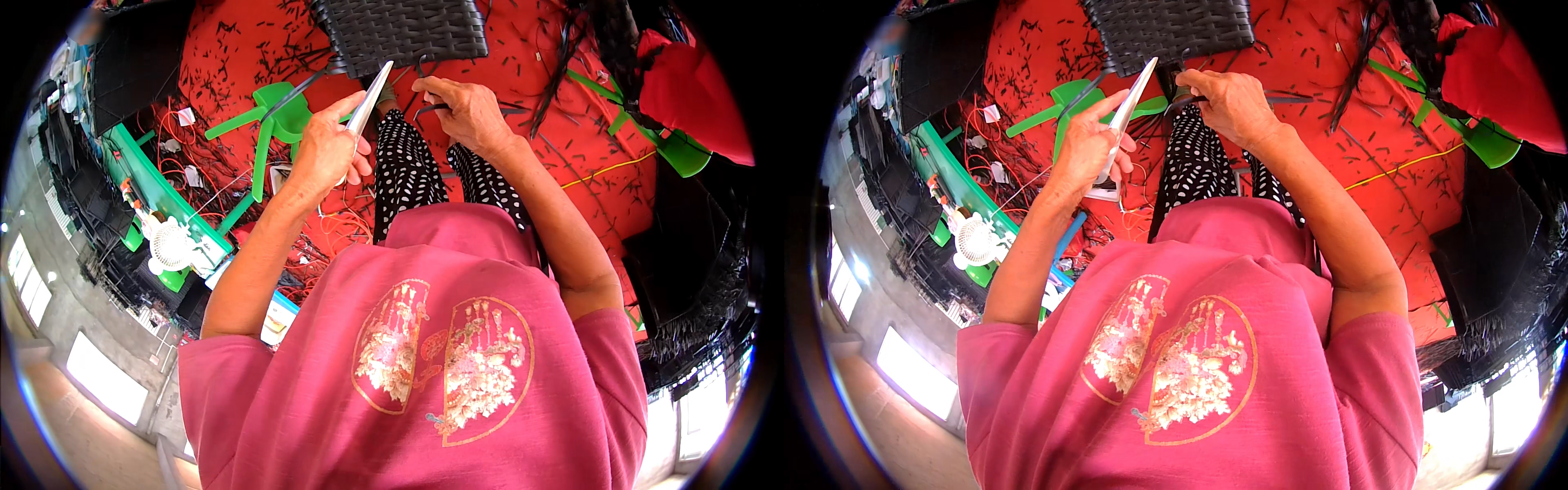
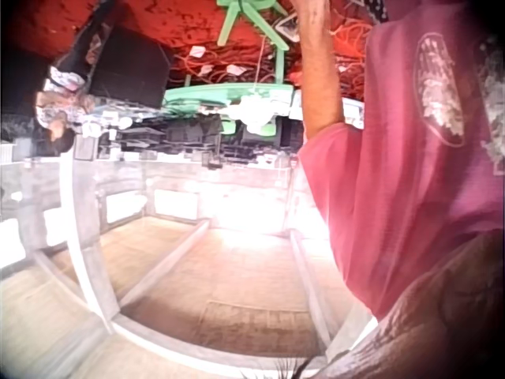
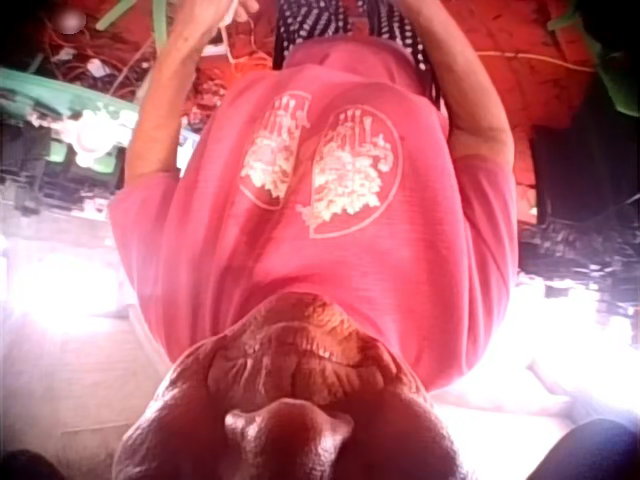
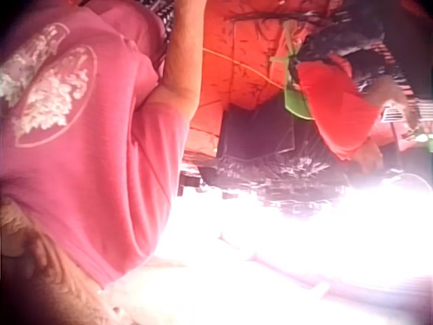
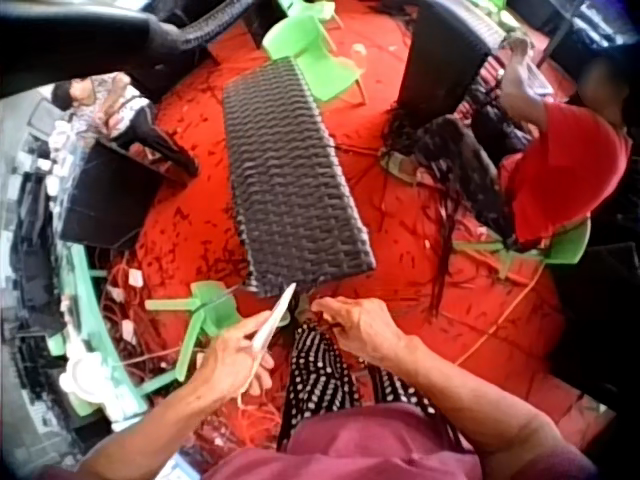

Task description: The person uses scissors to trim loose strands from the edge of a black woven wicker chair seat. They hold the seat with one hand and carefully snip protruding fibers with the other, occasionally adjusting the seat's position to access different areas.

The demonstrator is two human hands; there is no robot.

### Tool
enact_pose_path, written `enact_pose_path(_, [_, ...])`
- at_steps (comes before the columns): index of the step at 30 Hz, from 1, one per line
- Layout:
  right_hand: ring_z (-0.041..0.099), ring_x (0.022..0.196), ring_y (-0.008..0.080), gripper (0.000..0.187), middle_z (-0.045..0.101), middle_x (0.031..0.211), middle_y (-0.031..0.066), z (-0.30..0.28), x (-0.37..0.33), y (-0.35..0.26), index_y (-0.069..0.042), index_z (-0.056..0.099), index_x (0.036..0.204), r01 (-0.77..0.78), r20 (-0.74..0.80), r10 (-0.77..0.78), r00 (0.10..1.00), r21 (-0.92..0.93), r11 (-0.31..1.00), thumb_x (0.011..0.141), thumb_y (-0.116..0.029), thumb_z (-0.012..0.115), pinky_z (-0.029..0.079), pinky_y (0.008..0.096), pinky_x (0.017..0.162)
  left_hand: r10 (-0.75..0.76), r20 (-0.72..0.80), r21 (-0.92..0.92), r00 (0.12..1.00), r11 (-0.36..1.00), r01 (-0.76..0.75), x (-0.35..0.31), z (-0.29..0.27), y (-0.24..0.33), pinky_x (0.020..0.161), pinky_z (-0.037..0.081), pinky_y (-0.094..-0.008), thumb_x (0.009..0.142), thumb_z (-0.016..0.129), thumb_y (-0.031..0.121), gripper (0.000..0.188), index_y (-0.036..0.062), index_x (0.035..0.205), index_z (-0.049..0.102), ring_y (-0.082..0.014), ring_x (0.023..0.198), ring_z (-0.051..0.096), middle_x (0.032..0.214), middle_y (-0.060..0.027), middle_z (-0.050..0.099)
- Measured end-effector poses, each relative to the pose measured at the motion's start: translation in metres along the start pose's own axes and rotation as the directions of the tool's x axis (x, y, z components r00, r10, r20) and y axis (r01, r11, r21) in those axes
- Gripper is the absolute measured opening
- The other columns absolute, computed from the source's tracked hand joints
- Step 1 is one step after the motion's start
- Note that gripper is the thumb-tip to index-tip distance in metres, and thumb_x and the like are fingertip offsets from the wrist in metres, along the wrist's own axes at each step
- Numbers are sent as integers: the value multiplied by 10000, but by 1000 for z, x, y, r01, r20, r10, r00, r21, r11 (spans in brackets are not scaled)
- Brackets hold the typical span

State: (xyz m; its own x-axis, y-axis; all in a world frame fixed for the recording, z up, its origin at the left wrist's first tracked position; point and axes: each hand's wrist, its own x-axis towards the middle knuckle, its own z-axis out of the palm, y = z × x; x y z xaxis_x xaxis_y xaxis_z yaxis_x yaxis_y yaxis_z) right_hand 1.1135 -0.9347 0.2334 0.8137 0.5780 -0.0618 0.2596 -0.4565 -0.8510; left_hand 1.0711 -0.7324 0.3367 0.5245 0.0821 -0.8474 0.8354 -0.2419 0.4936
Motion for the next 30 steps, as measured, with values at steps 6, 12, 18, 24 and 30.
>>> enact_pose_path(6, [645, 733, 285, 378, 662, 793, 81, 4, -2, -2, -110, 579, 1046, -19, -41, 20, 999, 8, 1000, 694, 27, 566, 515, 380, 649, 109, -37, 258, 993, 961, -96, 6, 4, 14, 438, 481, -279, 811, 384, -40, 535, 87, 1326, 459, -182, 503, 590, 757, -149, 588])
enact_pose_path(12, [635, 720, 305, 374, 651, 770, 73, 7, -3, -1, -118, 561, 1035, -18, -57, 20, 998, 30, 999, 685, 15, 569, 501, 415, 642, 414, 23, 528, 910, 768, -362, 29, -23, 12, 717, 484, -332, 733, 416, -60, 495, 47, 1188, 582, -308, 790, 617, 945, -217, 617])
enact_pose_path(18, [626, 702, 309, 365, 632, 743, 64, 11, -4, 5, -112, 554, 1012, 14, -87, -8, 996, 67, 998, 675, 27, 565, 492, 411, 620, 145, 218, 428, 965, 874, -228, 51, -44, 32, 377, 377, -197, 817, 335, -20, 548, 182, 1282, 543, -48, 429, 458, 594, 14, 490])
enact_pose_path(24, [621, 765, 314, 344, 632, 834, 82, 4, -2, -1, -95, 552, 1033, -12, -6, 13, 1000, 76, 997, 698, -24, 586, 495, 404, 651, 232, 461, 336, 857, 848, -410, 102, -78, 37, 410, 375, -177, 794, 437, -15, 488, 157, 1221, 599, -23, 440, 444, 602, 23, 507])
enact_pose_path(30, [576, 961, 311, 330, 509, 1180, 114, -26, -17, -28, -87, 543, 1086, -144, 83, 137, 987, 76, 987, 914, -355, 455, 474, 389, 799, 272, 316, 302, 909, 879, -368, 93, -68, 19, 406, 354, -173, 843, 510, 94, 290, 88, 1095, 653, -27, 455, 452, 587, 19, 516])
